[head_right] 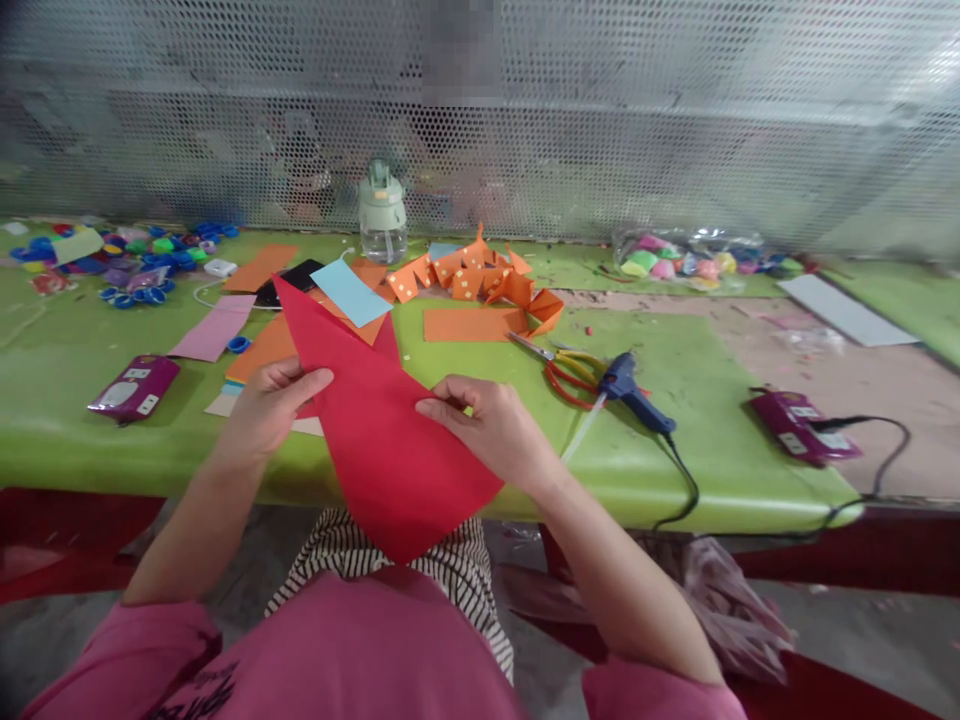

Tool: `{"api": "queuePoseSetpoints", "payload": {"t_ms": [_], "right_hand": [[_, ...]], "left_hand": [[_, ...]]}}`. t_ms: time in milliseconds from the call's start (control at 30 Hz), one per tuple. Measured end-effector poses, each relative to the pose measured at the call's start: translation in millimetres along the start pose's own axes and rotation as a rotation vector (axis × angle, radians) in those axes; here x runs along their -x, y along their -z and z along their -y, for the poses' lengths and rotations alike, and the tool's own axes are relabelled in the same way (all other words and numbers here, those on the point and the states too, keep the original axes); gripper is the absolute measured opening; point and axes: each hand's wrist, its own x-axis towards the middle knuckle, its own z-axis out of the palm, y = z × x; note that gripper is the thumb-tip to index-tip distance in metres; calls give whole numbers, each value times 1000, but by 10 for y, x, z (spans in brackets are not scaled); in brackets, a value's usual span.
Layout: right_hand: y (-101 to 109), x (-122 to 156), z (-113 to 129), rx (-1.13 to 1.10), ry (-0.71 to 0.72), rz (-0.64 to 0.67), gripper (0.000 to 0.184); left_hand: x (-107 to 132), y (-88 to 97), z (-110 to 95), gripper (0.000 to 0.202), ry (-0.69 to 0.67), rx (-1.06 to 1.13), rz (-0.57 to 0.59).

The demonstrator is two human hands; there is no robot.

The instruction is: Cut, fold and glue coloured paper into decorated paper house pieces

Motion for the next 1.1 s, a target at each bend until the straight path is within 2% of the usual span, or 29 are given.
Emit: {"api": "queuePoseSetpoints", "payload": {"t_ms": [267, 433, 467, 533, 600, 667, 767, 867, 900, 967, 1033, 1100], "right_hand": [[-23, -10, -34, 3, -25, 92, 41], [-19, 18, -95, -4, -76, 119, 44], [-19, 18, -110, -14, -90, 121, 44], [-27, 5, -132, -44, -112, 117, 45], [-42, -15, -136, -73, -114, 102, 45], [-55, -29, -119, -90, -105, 91, 45], [-50, -23, -79, -84, -104, 92, 45], [-32, -4, -59, -69, -108, 98, 45], [-28, -2, -61, -67, -107, 102, 45], [-31, -7, -71, -66, -99, 111, 45], [-45, -19, -84, -59, -88, 121, 44], [-60, -24, -95, -42, -76, 132, 44]], "left_hand": [[-84, -19, -100, 32, -48, 132, -54], [-256, 197, -194, 35, -159, 218, -217], [-268, 231, -196, 38, -174, 205, -208], [-254, 240, -166, 46, -135, 156, -80], [-203, 169, -104, 52, -3, 94, 119], [-148, 70, -48, 48, 132, 58, 216], [-125, 4, -42, 41, 162, 70, 136], [-166, 65, -117, 38, 49, 111, 7], [-177, 88, -144, 38, 11, 118, 4], [-184, 100, -185, 40, -4, 110, 82], [-183, 69, -203, 39, 58, 90, 171], [-211, 37, -208, 32, 95, 91, 150]]}}
